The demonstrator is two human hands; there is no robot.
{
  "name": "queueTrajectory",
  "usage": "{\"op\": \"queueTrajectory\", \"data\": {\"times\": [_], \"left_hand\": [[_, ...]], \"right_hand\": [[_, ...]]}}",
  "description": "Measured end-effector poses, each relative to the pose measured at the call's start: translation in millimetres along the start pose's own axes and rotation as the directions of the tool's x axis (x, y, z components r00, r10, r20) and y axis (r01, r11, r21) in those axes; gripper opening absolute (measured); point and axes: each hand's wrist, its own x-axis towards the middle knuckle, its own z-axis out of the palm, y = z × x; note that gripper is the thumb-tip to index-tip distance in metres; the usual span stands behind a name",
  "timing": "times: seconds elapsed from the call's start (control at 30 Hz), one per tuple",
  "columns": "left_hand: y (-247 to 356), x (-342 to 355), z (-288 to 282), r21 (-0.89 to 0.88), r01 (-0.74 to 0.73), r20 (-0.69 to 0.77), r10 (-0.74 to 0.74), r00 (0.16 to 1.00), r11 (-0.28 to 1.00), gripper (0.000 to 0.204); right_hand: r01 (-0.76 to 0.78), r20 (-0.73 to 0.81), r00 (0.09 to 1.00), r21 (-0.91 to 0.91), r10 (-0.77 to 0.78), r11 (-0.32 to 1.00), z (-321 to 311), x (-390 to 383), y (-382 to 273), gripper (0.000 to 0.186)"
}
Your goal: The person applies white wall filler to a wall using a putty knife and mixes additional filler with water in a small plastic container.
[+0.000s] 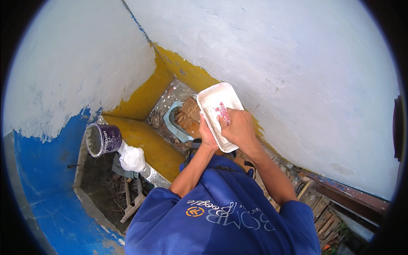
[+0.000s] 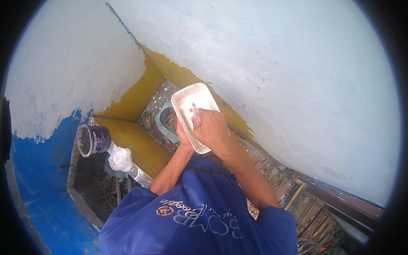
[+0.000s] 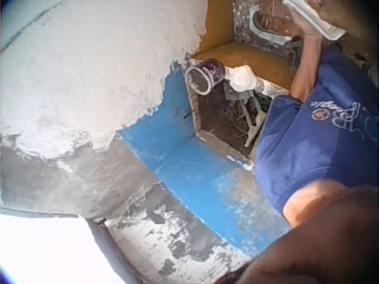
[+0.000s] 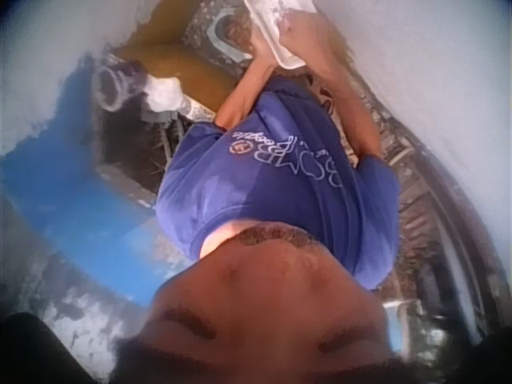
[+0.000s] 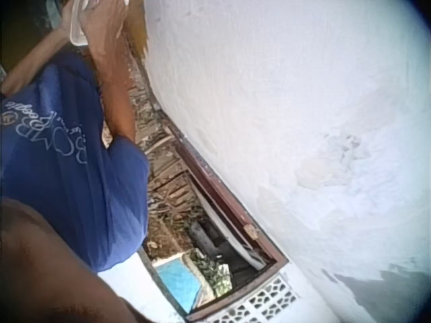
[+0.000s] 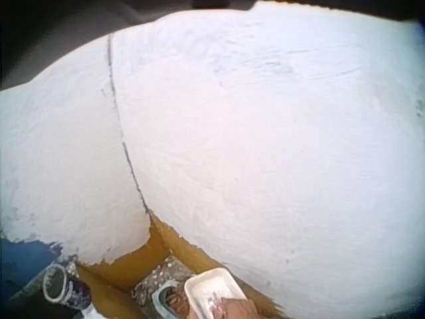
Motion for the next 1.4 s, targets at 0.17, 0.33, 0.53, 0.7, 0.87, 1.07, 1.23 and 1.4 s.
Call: {"op": "queueTrajectory", "data": {"times": [0.17,0.33,0.53,0.7,0.87,1.07,1.23,1.4], "left_hand": [[0.0,-1.4,6.3,-0.013,0.0,0.048,0.0,0.999,1.0,0.063],[-1.2,-3.3,7.6,0.003,0.01,0.013,-0.01,1.0,1.0,0.063],[-1.6,-10.9,2.4,-0.029,0.054,0.008,-0.054,0.999,0.998,0.064],[-8.3,-6.7,-6.5,-0.014,0.048,-0.072,-0.049,0.996,0.999,0.064],[-2.9,-13.5,0.3,-0.043,0.06,-0.051,-0.062,0.997,0.997,0.066],[-4.8,-11.1,3.1,-0.035,0.044,-0.037,-0.045,0.998,0.998,0.069],[-13.9,-8.1,2.0,-0.018,0.031,-0.051,-0.032,0.998,0.999,0.067],[-16.5,-9.5,-5.5,-0.048,0.071,-0.041,-0.073,0.996,0.996,0.067]], "right_hand": [[-0.033,-0.098,0.995,-0.009,0.032,0.999,-5.1,4.8,-12.0,0.019],[-0.038,0.009,0.999,-0.041,0.039,0.998,-1.8,15.0,-13.5,0.017],[-0.066,-0.039,0.997,-0.076,0.063,0.995,-7.8,16.3,-1.3,0.017],[-0.002,0.07,0.997,-0.089,0.009,0.996,1.4,16.4,-12.7,0.019],[-0.091,-0.059,0.995,-0.076,0.086,0.993,-7.3,15.8,6.2,0.018],[-0.116,-0.074,0.992,-0.188,0.103,0.975,-31.9,-9.3,-6.8,0.018],[-0.084,-0.082,0.995,-0.306,0.062,0.948,-9.5,-12.9,8.5,0.017],[-0.044,-0.035,0.999,-0.228,0.037,0.973,-7.1,-14.9,1.2,0.018]]}}
